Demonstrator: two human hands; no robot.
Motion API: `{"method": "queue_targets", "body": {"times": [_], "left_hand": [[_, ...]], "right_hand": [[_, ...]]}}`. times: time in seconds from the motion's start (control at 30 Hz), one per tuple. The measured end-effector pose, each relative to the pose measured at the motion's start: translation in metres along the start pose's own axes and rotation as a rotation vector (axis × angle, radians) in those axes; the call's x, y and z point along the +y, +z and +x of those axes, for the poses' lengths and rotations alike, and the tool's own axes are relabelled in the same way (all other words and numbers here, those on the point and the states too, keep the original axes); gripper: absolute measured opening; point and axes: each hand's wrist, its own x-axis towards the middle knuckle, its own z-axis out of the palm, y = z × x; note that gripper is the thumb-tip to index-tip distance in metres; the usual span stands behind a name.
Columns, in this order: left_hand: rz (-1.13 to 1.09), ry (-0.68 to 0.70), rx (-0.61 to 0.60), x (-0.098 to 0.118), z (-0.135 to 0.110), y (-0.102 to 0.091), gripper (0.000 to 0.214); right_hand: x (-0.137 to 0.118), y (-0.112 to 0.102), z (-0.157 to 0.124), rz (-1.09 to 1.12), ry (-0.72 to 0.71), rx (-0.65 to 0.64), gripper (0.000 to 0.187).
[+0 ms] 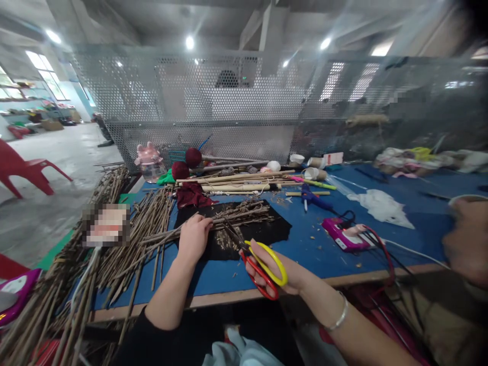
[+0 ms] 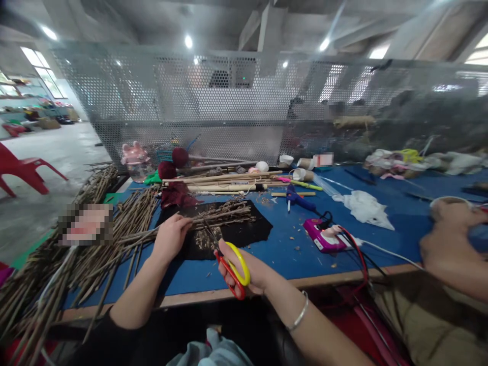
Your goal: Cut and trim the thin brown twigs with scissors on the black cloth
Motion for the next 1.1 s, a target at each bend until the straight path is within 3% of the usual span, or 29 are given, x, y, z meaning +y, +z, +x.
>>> {"method": "queue_targets", "body": {"times": [0.17,0.3,0.5,0.77,1.1], "left_hand": [[-0.035,0.046,0.001,0.001,0.000,0.003,0.026],[-0.075,0.032,0.008,-0.001,-0.001,0.004,0.027],[-0.098,0.014,0.000,-0.003,-0.002,0.004,0.026],[-0.119,0.104,-0.007,0.002,-0.004,-0.003,0.026],[-0.110,0.094,-0.014,0.000,-0.004,0.000,0.027]], "right_hand": [[-0.022,0.006,0.018,-0.103,0.002,0.042,0.063],[-0.031,0.007,0.030,-0.118,0.005,0.025,0.050],[-0.046,0.001,0.035,-0.105,0.355,-0.033,0.039],[-0.064,0.007,0.035,-0.181,0.491,0.002,0.074],[-0.049,0.016,0.041,-0.107,0.431,0.055,0.063]]}}
